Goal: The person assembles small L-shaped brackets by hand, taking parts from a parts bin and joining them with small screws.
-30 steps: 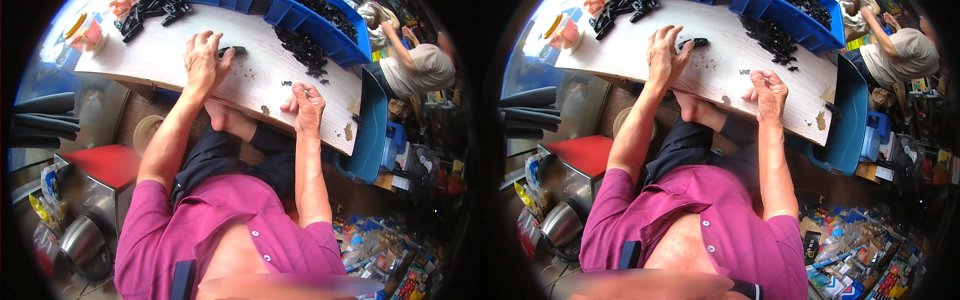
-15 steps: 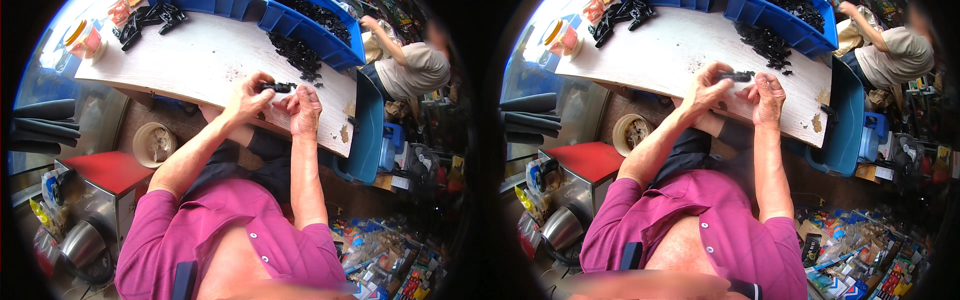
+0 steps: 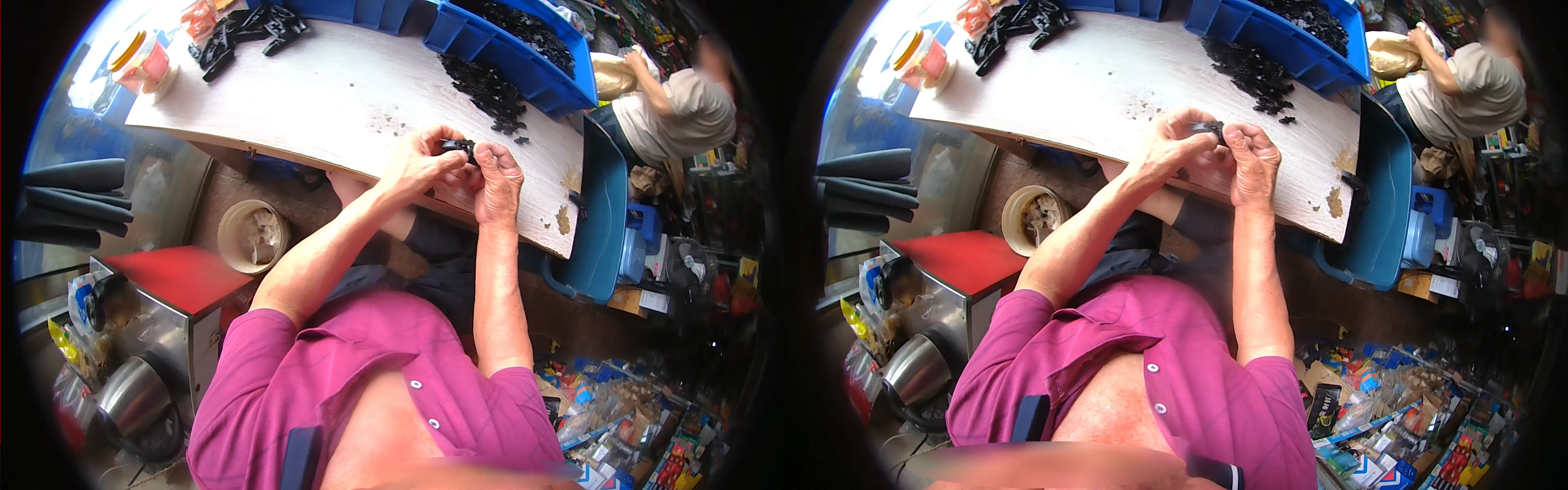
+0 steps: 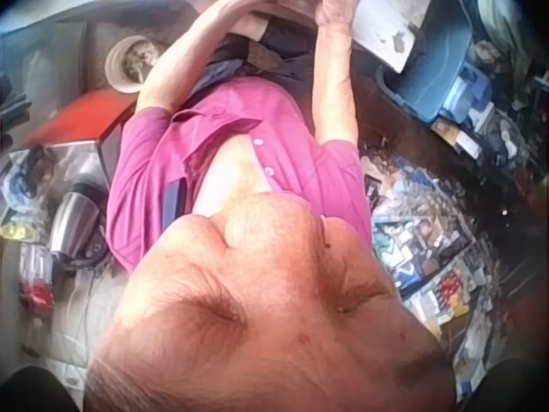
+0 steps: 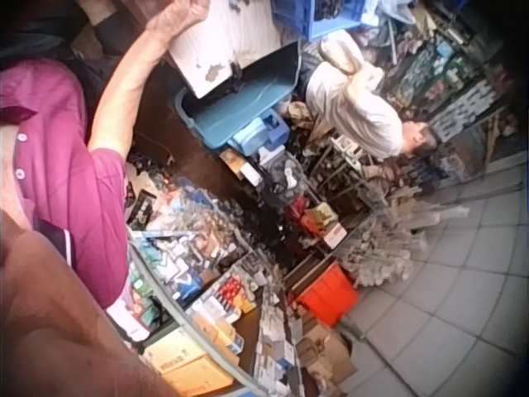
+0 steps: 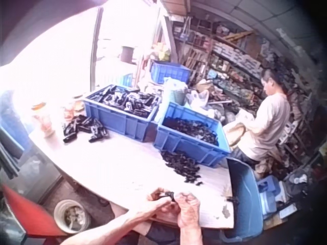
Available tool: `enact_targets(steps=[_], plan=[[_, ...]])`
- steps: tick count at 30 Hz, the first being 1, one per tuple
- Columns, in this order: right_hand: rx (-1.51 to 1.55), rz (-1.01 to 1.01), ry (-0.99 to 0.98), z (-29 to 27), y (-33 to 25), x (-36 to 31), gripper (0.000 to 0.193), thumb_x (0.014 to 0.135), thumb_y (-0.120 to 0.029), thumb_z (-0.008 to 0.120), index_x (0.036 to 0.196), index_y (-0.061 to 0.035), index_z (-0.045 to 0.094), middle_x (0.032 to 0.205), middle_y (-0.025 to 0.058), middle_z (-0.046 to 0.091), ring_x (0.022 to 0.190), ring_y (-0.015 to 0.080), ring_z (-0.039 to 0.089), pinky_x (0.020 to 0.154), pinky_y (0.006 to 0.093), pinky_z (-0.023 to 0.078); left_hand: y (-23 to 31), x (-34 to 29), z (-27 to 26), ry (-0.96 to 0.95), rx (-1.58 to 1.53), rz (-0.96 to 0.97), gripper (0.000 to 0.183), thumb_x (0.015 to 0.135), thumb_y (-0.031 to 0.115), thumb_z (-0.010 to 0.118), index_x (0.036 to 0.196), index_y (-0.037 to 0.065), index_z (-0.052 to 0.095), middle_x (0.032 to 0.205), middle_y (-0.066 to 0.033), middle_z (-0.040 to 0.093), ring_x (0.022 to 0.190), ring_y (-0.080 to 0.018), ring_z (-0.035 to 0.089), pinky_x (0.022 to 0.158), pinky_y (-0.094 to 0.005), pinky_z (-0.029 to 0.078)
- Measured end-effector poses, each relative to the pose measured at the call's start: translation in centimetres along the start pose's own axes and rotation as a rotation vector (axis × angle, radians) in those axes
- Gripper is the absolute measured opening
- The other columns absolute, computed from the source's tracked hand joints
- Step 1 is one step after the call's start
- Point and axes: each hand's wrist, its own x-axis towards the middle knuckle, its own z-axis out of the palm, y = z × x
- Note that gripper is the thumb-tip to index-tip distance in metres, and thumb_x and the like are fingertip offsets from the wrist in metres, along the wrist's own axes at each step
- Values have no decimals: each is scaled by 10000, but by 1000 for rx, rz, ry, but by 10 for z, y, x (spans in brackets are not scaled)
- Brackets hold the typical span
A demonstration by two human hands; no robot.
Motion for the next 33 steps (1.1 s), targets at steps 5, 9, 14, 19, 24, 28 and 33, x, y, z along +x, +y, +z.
enact_targets(steps=[5, 9, 14, 19, 24, 28, 33], plan=[[-60, -32, -3, -4, 0, 0, 64, 868, -82, 701, 908, -51, 662, 707, -38, 601, 499, 15, 420, 490, 173, 368, -7, 13, 2, 102, 18, -22, 185, 888, 148, 669, 961, -8, 600, 790, -57, 647, 629, -92, 632, 564, -201, 544], [-162, -17, -31, 5, -10, -3, 148, 864, -146, 713, 919, -43, 623, 670, -30, 578, 483, 30, 417, 486, 185, 383, -6, 14, 2, 165, -4, -55, 166, 878, 144, 672, 926, -2, 610, 779, -58, 642, 587, -86, 607, 541, -204, 539], [-291, 162, -91, 18, -27, -4, 324, 856, -323, 709, 873, -29, 575, 505, -1, 448, 395, 95, 440, 428, 282, 502, -6, 9, 1, 209, -130, 10, 134, 843, 110, 671, 896, -1, 618, 764, -59, 640, 555, -78, 589, 517, -207, 519], [-309, 73, -102, 8, -13, -5, 303, 887, -342, 664, 795, -73, 559, 528, -19, 453, 386, 70, 379, 363, 226, 387, 1, 4, 4, 184, -54, 30, 111, 820, 99, 673, 858, 4, 631, 687, -44, 619, 539, -78, 583, 509, -208, 502], [-282, 5, -137, 8, -9, -3, 410, 870, -439, 677, 810, -51, 559, 589, -1, 513, 387, 82, 425, 355, 244, 403, -3, 6, -2, 117, -60, 29, 113, 834, 101, 670, 892, 12, 634, 690, -36, 620, 553, -75, 592, 523, -212, 512], [-275, 112, -141, 20, -20, -8, 349, 897, -380, 634, 788, -57, 559, 507, -12, 448, 388, 78, 419, 361, 262, 424, -5, 2, -11, 91, -51, 41, 156, 861, 145, 682, 940, 18, 636, 731, -41, 639, 603, -75, 608, 559, -217, 519], [-240, 81, -94, 6, -16, -5, 348, 900, -353, 615, 762, -41, 544, 430, -14, 378, 368, 109, 419, 422, 319, 523, 8, 17, -52, 438, 612, 438, 309, 851, 218, 707, 1109, 66, 633, 883, -60, 681, 806, -135, 630, 683, -309, 510]])
